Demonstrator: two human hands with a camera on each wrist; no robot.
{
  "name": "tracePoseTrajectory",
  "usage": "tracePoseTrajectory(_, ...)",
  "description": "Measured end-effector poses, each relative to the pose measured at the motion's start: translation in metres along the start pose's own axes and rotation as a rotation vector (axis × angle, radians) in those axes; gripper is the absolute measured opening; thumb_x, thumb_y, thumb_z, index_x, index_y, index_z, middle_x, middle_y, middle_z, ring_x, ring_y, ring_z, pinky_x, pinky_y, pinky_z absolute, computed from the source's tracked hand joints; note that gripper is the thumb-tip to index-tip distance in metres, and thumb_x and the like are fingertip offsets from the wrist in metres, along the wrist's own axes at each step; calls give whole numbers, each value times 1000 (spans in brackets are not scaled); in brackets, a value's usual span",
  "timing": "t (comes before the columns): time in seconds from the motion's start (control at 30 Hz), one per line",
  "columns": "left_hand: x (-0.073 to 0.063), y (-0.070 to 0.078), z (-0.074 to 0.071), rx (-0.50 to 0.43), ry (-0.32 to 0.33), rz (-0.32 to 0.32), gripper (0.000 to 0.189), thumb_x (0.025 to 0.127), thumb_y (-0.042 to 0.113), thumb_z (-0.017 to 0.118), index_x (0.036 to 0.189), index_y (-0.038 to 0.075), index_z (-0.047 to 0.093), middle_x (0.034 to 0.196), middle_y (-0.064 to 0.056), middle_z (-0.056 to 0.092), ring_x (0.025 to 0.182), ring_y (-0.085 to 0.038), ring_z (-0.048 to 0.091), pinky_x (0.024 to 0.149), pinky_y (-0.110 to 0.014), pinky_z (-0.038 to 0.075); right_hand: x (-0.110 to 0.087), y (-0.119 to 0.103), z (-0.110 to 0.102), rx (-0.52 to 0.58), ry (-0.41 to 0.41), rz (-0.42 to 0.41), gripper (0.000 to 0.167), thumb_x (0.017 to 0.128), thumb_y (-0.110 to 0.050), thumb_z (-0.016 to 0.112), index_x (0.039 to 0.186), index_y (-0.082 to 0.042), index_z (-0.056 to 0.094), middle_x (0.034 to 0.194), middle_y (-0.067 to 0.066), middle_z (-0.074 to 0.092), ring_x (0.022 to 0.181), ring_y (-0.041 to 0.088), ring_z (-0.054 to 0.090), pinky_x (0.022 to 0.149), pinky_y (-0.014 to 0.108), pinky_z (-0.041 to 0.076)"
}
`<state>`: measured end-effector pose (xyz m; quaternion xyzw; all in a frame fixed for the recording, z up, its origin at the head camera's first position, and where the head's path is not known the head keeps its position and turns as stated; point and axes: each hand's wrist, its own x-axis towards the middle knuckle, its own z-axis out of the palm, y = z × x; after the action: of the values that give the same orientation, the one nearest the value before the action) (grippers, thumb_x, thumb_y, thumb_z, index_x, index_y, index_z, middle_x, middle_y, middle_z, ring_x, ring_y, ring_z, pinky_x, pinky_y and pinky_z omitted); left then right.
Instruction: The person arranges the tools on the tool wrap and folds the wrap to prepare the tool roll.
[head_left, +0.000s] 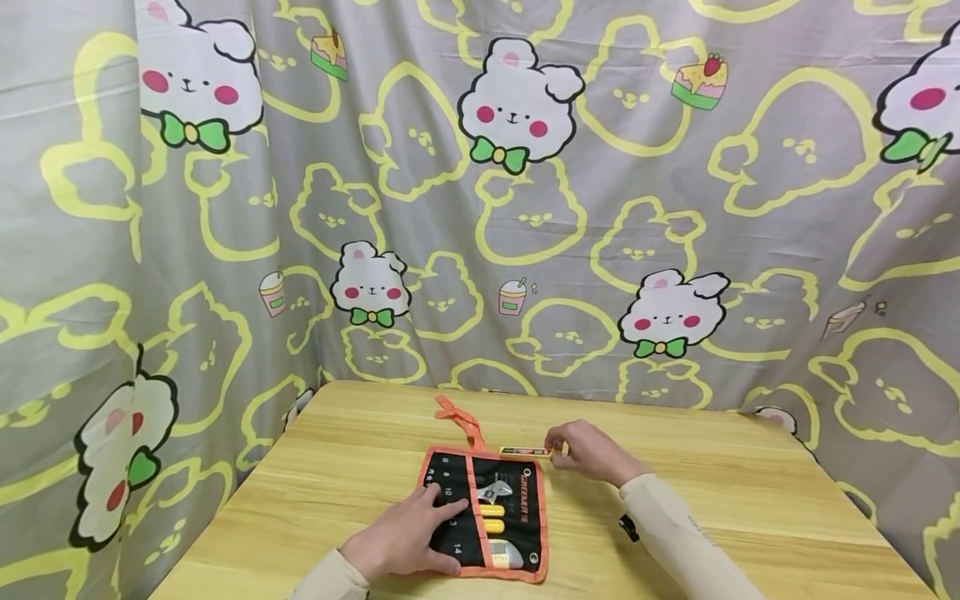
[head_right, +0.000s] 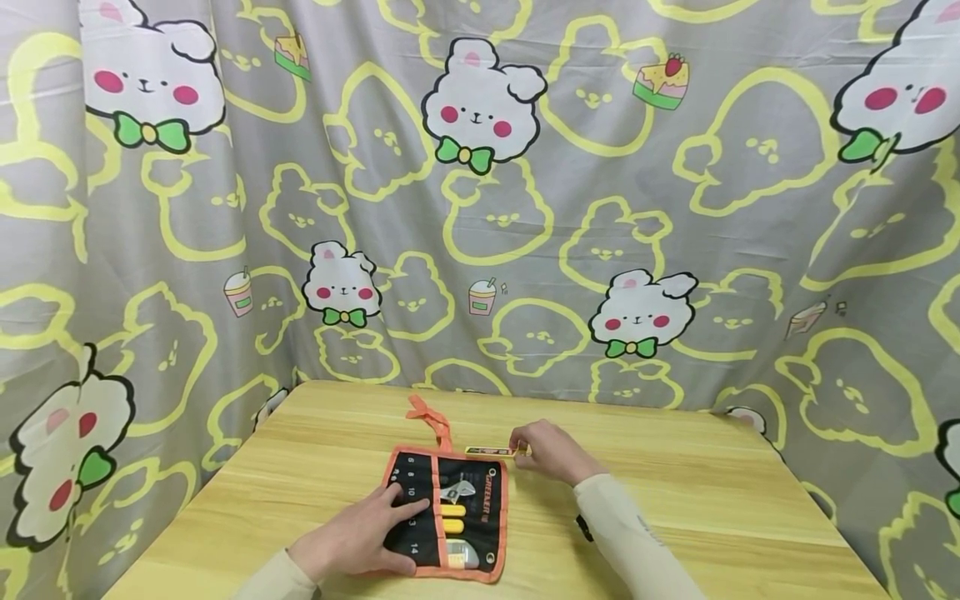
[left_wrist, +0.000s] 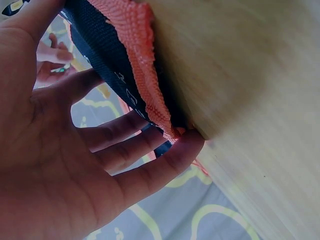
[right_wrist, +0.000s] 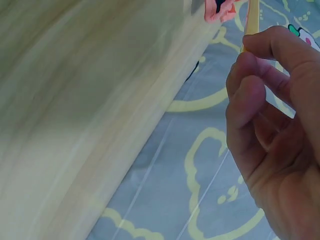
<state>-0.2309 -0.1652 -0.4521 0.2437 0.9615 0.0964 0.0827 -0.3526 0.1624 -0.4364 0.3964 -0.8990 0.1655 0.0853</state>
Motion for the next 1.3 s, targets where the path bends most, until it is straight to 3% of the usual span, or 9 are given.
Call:
tracePoseTrajectory(0.33,1,0,1,12,7,2,82,80,69,74,150,32,53,139,-18,52,120,-34,57,93,-50,55,9,-16,12,-1,-15,-17,10,85,-7,76,95,-10,75,85,-4,71,72,10,62,65,25,51)
tracePoseTrajectory(0.57,1,1,0,13,8,-3,82,80,69,74,150,32,54,140,-19,52,121,-35,57,94,-51,55,15,-23,16,33,-31,-10,11,86,-6,72,97,-10,75,84,-4,68,66,2,52,63,23,48)
tracePoseTrajectory(0.87,0,1,0,11,7,-3,82,80,69,74,150,32,54,142,-20,51,124,-37,56,96,-52,54,20,-29,19,86,-35,-14,15,87,-3,70,100,-7,75,87,4,72,68,0,57,63,21,51)
tracePoseTrajectory(1.1,0,0,0,3,2,-9,81,80,69,74,150,33,53,145,-22,50,128,-40,55,98,-54,52,25,-32,23,65,2,-16,13,84,-2,74,96,-8,76,89,2,73,69,1,56,62,22,51)
tracePoseTrajectory(1.3,1,0,0,7,0,1,81,80,69,74,150,33,53,141,-19,51,122,-35,56,96,-51,54,25,-35,25,40,33,14,13,81,-2,75,93,-8,77,87,2,71,70,3,57,64,23,51)
